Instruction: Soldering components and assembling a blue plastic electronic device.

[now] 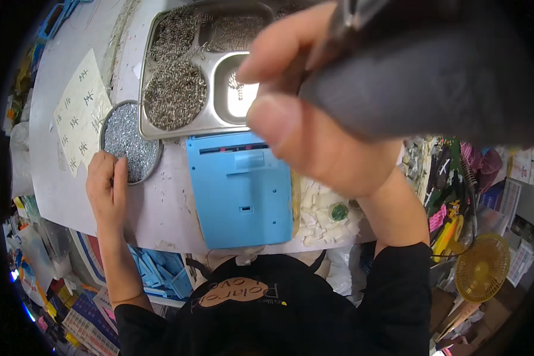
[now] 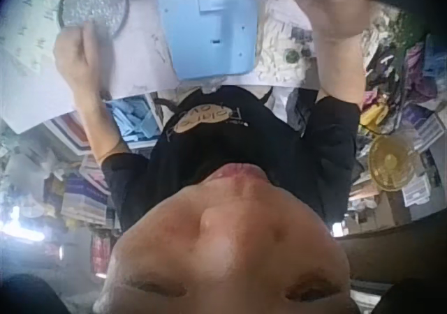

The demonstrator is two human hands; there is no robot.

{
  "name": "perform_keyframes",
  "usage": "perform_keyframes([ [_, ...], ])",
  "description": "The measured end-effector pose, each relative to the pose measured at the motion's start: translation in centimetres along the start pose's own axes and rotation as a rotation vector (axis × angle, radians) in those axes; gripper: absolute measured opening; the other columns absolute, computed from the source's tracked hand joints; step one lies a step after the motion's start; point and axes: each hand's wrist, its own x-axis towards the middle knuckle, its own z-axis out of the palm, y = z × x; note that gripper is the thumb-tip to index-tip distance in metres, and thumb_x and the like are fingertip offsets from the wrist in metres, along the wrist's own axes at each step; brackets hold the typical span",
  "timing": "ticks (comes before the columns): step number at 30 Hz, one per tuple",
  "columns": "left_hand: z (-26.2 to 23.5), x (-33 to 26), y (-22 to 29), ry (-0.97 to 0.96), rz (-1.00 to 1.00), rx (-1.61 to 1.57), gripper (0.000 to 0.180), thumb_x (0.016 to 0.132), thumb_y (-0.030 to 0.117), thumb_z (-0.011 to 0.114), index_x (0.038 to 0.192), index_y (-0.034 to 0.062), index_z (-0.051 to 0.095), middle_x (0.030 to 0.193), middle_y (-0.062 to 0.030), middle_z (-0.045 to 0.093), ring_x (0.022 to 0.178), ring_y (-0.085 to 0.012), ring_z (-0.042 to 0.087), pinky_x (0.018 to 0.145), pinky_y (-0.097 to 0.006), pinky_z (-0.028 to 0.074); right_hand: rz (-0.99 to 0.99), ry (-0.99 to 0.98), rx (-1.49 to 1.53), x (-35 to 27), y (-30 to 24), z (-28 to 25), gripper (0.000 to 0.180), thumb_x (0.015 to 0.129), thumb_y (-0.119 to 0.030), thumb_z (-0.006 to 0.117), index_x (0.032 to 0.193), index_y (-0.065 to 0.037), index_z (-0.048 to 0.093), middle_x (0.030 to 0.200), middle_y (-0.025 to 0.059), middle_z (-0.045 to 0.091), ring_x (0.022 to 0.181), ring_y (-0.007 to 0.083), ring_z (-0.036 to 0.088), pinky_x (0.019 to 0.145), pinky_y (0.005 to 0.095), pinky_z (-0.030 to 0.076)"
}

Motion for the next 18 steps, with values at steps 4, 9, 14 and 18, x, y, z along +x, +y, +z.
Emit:
perform_keyframes([
  [4,-0.1,1.3,3.8,-0.022,0.041,-0.135,0.012,0.086,0.0,0.067,0.085,-0.0007,0.055,0.088,-0.013,0.055,0.082,-0.0294,0.053,0.075,-0.036,0.042,0.04,0.069,-0.015,-0.9,0.5,0.3,0.034,0.098,-0.032,0.071,0.117,-0.01,0.053,0.065,-0.0036,0.049,0.058,0.0087,0.047,0.057,0.0264,0.041],
  [9,-0.6,2.0,6.0,-0.023,0.14,-0.199,0.012,0.08,-0.005,0.071,0.088,-0.0006,0.063,0.089,-0.0114,0.056,0.083,-0.0236,0.055,0.073,-0.032,0.044,0.123,0.069,-0.02,-0.9,0.2,0.7,0.035,0.096,-0.034,0.074,0.111,-0.011,0.053,0.064,-0.0035,0.049,0.056,0.0083,0.048,0.055,0.0257,0.041],
  [14,0.0,3.6,7.8,-0.101,0.227,-0.258,0.013,0.077,-0.002,0.076,0.087,0.0023,0.069,0.089,-0.0098,0.06,0.083,-0.0261,0.059,0.074,-0.034,0.046,0.098,0.032,-0.08,-1.3,0.8,0.3,0.032,0.096,-0.031,0.073,0.111,-0.01,0.053,0.064,-0.0033,0.051,0.056,0.0082,0.048,0.056,0.0272,0.041],
  [18,2.2,5.3,9.4,-0.12,0.303,-0.334,0.013,0.076,0.005,0.08,0.085,0.0047,0.07,0.084,-0.0081,0.062,0.082,-0.028,0.061,0.073,-0.036,0.046,0.042,0.04,0.036,-0.8,-0.5,0.3,0.029,0.097,-0.029,0.067,0.115,-0.01,0.054,0.066,-0.0041,0.05,0.059,0.0088,0.047,0.06,0.0279,0.042],
])
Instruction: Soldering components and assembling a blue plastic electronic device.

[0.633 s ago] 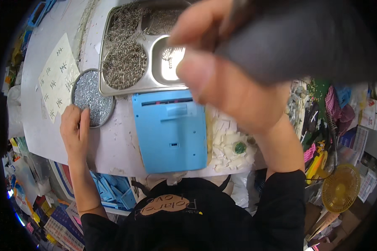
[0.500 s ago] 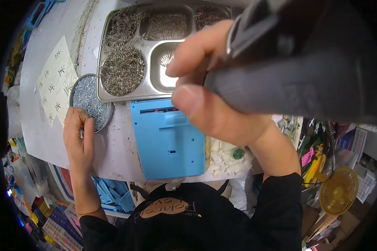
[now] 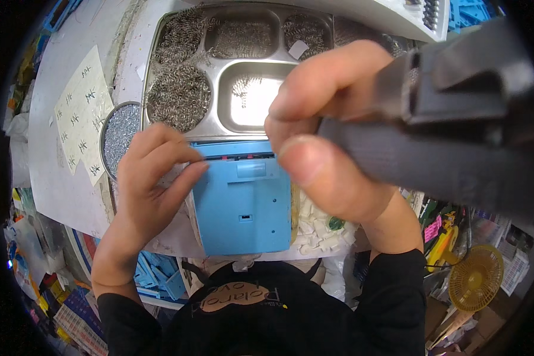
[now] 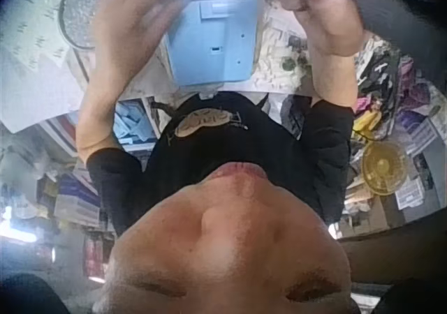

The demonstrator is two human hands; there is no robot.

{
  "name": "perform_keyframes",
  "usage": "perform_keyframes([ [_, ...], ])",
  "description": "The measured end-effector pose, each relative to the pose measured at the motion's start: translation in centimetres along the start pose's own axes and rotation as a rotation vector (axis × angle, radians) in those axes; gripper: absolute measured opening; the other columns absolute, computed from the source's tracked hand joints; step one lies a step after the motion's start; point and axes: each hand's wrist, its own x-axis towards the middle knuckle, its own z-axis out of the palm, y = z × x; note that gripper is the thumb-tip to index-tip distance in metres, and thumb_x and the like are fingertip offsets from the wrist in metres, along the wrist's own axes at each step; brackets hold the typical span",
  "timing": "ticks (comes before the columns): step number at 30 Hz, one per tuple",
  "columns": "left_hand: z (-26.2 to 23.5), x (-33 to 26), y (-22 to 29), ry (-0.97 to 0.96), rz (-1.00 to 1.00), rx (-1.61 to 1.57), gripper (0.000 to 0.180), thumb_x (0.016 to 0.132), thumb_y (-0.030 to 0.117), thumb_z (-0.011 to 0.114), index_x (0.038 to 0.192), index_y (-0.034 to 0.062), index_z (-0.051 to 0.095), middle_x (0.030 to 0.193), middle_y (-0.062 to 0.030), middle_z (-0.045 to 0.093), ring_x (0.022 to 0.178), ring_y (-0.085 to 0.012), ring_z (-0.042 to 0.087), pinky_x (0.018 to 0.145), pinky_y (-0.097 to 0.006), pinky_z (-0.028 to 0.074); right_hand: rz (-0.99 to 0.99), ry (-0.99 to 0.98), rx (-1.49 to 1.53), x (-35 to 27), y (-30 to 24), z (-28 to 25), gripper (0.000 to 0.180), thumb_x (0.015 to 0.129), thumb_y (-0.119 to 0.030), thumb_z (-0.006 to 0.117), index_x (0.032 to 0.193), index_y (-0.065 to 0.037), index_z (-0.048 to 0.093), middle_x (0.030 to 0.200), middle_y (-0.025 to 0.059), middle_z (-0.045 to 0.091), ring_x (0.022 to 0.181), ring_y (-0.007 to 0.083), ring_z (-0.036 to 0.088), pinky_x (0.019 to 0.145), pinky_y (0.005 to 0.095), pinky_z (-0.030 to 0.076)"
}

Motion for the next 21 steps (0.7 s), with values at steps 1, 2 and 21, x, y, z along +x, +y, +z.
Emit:
perform_keyframes([
  [1,0.6,1.0,0.0,-0.03,0.025,-0.032,0.013,0.077,0.006,0.08,0.084,0.005,0.069,0.083,-0.0077,0.062,0.082,-0.0282,0.061,0.073,-0.037,0.046,0.009,0.01,0.014,0.0,-0.5,-0.1,0.029,0.098,-0.029,0.066,0.116,-0.01,0.054,0.066,-0.0042,0.05,0.06,0.0088,0.047,0.06,0.0279,0.042],
  [2,1.2,1.8,0.0,-0.057,0.046,-0.058,0.013,0.077,0.008,0.08,0.083,0.0053,0.069,0.081,-0.0073,0.062,0.082,-0.0283,0.061,0.073,-0.038,0.046,-0.002,0.006,0.011,-0.1,-0.7,-0.3,0.03,0.098,-0.03,0.065,0.118,-0.011,0.054,0.066,-0.0044,0.05,0.061,0.0088,0.046,0.062,0.0281,0.042],
  [21,4.9,5.5,1.9,-0.094,0.215,-0.189,0.021,0.077,0.017,0.082,0.091,0.0069,0.07,0.083,-0.0086,0.065,0.078,-0.0294,0.064,0.074,-0.038,0.05,-0.171,-0.224,0.107,-2.2,-3.1,-3.4,0.034,0.103,-0.03,0.056,0.131,-0.011,0.053,0.073,-0.0066,0.05,0.068,0.0068,0.045,0.071,0.0273,0.041],
])
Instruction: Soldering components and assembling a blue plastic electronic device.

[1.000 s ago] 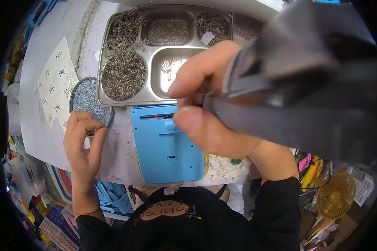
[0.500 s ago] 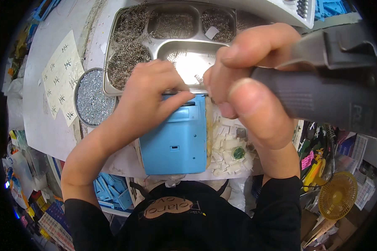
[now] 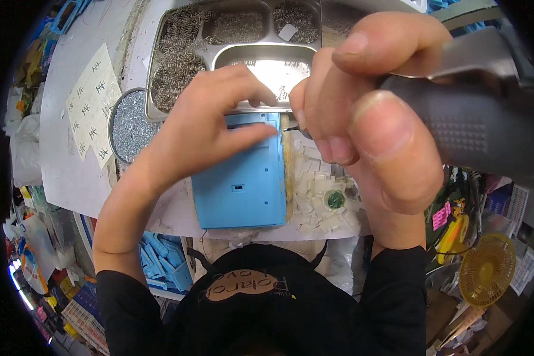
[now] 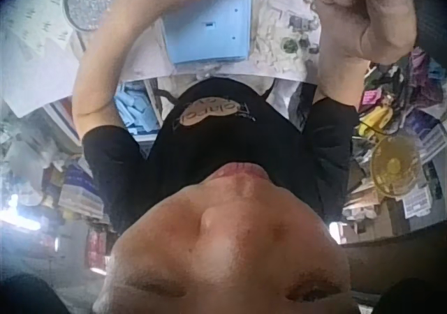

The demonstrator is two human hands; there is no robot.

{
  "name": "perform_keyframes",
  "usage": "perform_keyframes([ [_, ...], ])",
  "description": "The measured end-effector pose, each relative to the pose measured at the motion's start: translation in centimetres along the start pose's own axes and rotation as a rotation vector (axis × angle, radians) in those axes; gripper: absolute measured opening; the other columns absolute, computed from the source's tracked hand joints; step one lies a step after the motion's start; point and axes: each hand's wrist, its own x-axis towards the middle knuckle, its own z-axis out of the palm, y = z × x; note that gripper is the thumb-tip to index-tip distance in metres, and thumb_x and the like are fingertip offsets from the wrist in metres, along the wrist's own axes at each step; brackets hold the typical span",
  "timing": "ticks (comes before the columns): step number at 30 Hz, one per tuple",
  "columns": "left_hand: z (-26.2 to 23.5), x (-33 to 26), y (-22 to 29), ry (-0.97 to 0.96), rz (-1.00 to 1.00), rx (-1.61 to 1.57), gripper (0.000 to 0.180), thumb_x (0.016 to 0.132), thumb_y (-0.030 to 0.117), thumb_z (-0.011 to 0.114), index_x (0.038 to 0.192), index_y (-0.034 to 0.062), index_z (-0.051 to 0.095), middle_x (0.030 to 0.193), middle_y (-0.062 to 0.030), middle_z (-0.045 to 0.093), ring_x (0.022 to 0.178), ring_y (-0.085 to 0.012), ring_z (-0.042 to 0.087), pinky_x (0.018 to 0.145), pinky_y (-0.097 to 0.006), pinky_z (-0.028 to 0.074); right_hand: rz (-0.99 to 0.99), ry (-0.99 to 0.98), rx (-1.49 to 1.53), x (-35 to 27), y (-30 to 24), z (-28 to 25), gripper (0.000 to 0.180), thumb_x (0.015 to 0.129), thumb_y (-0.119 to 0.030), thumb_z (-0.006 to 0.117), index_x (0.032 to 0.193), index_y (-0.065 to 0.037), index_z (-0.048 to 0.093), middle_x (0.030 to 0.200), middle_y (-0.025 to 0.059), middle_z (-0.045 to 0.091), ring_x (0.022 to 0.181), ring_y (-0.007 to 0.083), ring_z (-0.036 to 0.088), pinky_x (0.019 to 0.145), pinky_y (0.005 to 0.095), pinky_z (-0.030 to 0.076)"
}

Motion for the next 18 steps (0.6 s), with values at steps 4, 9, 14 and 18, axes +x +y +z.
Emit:
perform_keyframes([
  [4,0.5,-1.4,2.7,0.05,0.189,0.213,0.019,0.076,0.018,0.082,0.085,0.0121,0.065,0.082,-0.0049,0.058,0.08,-0.0241,0.058,0.084,-0.041,0.04,-0.018,-0.024,0.043,0.1,-1.3,1.3,0.034,0.103,-0.03,0.055,0.132,-0.012,0.053,0.074,-0.0069,0.051,0.07,0.0066,0.046,0.073,0.0268,0.04],
  [9,-1.9,-5.6,5.1,-0.008,0.168,0.294,0.021,0.077,0.017,0.08,0.078,0.0115,0.059,0.08,-0.005,0.056,0.077,-0.0248,0.056,0.078,-0.04,0.037,0.006,0.034,0.036,-0.9,-2.9,3.6,0.03,0.102,-0.028,0.057,0.128,-0.014,0.053,0.072,-0.0078,0.05,0.068,0.0066,0.046,0.071,0.027,0.041],
  [14,-0.2,-10.4,8.2,0.002,-0.012,0.325,0.018,0.08,0.014,0.078,0.083,0.011,0.061,0.083,-0.0026,0.06,0.074,-0.0234,0.057,0.079,-0.04,0.035,0.138,0.168,0.046,-2.8,-4.1,7.8,0.027,0.1,-0.025,0.064,0.125,-0.018,0.053,0.068,-0.0093,0.06,0.06,0.0059,0.055,0.066,0.0257,0.046],
  [18,1.9,-12.2,8.6,0.101,-0.051,0.107,0.024,0.08,0.004,0.079,0.102,0.0106,0.071,0.097,-0.0009,0.073,0.077,-0.0167,0.063,0.081,-0.037,0.036,0.172,0.171,0.089,-3.7,-4.7,9.5,0.031,0.098,-0.022,0.071,0.124,-0.021,0.055,0.066,-0.0094,0.065,0.054,0.0049,0.06,0.062,0.023,0.049],
])
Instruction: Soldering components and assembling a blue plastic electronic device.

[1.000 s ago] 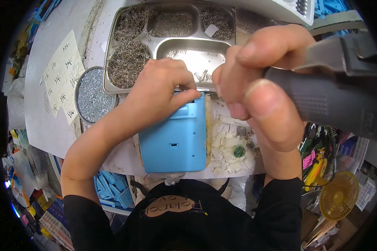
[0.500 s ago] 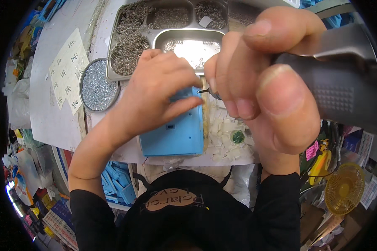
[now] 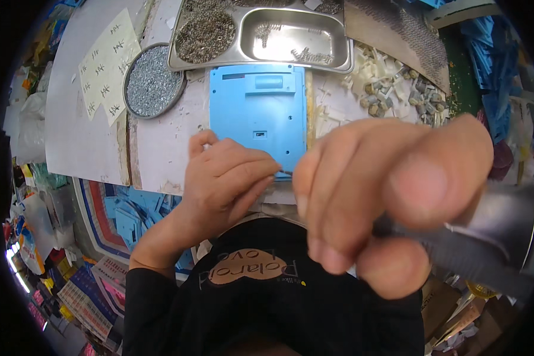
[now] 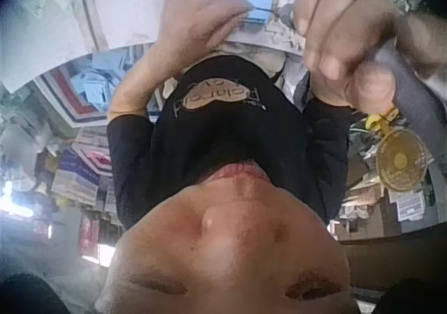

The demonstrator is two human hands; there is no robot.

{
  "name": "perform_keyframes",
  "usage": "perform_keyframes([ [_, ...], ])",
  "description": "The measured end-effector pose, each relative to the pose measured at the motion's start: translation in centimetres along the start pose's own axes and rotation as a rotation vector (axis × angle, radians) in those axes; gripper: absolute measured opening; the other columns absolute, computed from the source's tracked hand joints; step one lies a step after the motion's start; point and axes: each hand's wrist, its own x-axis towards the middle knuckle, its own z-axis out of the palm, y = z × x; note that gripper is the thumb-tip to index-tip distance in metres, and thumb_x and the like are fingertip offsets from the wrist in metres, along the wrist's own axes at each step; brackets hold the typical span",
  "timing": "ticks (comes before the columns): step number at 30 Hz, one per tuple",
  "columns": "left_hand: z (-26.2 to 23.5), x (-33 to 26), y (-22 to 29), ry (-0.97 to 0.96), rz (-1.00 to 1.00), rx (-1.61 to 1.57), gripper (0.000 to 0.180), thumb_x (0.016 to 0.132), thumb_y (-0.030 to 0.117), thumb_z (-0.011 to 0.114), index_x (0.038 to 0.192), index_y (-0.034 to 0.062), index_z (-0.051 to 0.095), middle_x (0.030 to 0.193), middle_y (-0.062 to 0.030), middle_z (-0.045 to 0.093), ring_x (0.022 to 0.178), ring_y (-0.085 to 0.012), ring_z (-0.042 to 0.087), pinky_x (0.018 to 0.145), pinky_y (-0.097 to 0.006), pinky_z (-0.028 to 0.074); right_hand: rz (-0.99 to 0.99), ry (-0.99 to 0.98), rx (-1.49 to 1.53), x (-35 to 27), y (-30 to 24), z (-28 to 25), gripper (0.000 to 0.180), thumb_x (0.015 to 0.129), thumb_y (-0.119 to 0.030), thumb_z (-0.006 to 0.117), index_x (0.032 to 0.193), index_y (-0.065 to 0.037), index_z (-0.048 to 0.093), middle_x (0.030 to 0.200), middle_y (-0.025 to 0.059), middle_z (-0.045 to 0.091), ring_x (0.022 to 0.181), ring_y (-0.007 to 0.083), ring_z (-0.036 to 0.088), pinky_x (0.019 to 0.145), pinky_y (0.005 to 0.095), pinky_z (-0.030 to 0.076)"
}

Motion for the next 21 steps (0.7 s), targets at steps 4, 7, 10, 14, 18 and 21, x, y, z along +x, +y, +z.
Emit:
perform_keyframes([
  [4,0.9,-0.6,0.6,0.026,-0.077,-0.19,0.02,0.081,0.004,0.079,0.099,0.0107,0.072,0.093,-0.0002,0.074,0.076,-0.0167,0.064,0.079,-0.037,0.036,-0.025,0.02,0.02,-0.5,0.5,0.7,0.027,0.096,-0.022,0.074,0.117,-0.021,0.057,0.064,-0.0096,0.063,0.05,0.0032,0.058,0.055,0.0193,0.046],
  [7,1.1,-0.7,0.2,0.041,-0.083,-0.205,0.019,0.081,0.005,0.079,0.097,0.0107,0.072,0.091,0.0001,0.073,0.076,-0.0165,0.064,0.079,-0.037,0.037,-0.034,0.058,0.027,-0.6,0.9,1.3,0.023,0.096,-0.022,0.073,0.112,-0.021,0.057,0.063,-0.0095,0.062,0.049,0.0027,0.055,0.052,0.0186,0.043],
  [10,1.1,-0.6,-0.2,0.067,-0.058,-0.189,0.018,0.081,0.006,0.08,0.096,0.0107,0.072,0.088,0.0004,0.072,0.075,-0.0168,0.064,0.078,-0.037,0.037,-0.025,0.055,-0.006,-0.5,1.2,1.5,0.023,0.096,-0.022,0.073,0.111,-0.021,0.056,0.062,-0.0096,0.06,0.049,0.0034,0.053,0.052,0.0192,0.043],
  [14,0.3,-0.4,-0.3,-0.002,0.03,0.045,0.018,0.08,0.014,0.081,0.095,0.0114,0.072,0.087,0.0001,0.07,0.077,-0.0192,0.064,0.08,-0.038,0.039,-0.044,0.07,-0.049,-0.3,2.1,1.9,0.024,0.095,-0.024,0.073,0.111,-0.021,0.055,0.061,-0.0099,0.059,0.049,0.0042,0.051,0.051,0.0206,0.041],
  [18,-3.0,0.8,-1.4,-0.164,0.141,0.252,0.021,0.079,0.024,0.083,0.093,0.0113,0.072,0.09,-0.0012,0.069,0.087,-0.0229,0.065,0.087,-0.04,0.041,-0.039,-0.023,0.029,0.2,3.1,0.6,0.028,0.096,-0.025,0.073,0.113,-0.017,0.052,0.064,-0.0044,0.058,0.055,0.0098,0.054,0.052,0.0263,0.042],
  [21,-6.7,0.4,-11.5,0.239,-0.165,0.622,0.014,0.08,0.017,0.073,0.093,0.0111,0.073,0.096,-0.0029,0.067,0.095,-0.026,0.062,0.092,-0.046,0.039,-0.084,0.026,-0.045,-0.1,3.7,-0.5,0.031,0.098,-0.029,0.072,0.116,-0.016,0.05,0.062,-0.004,0.052,0.055,0.0105,0.051,0.055,0.0285,0.042],
])
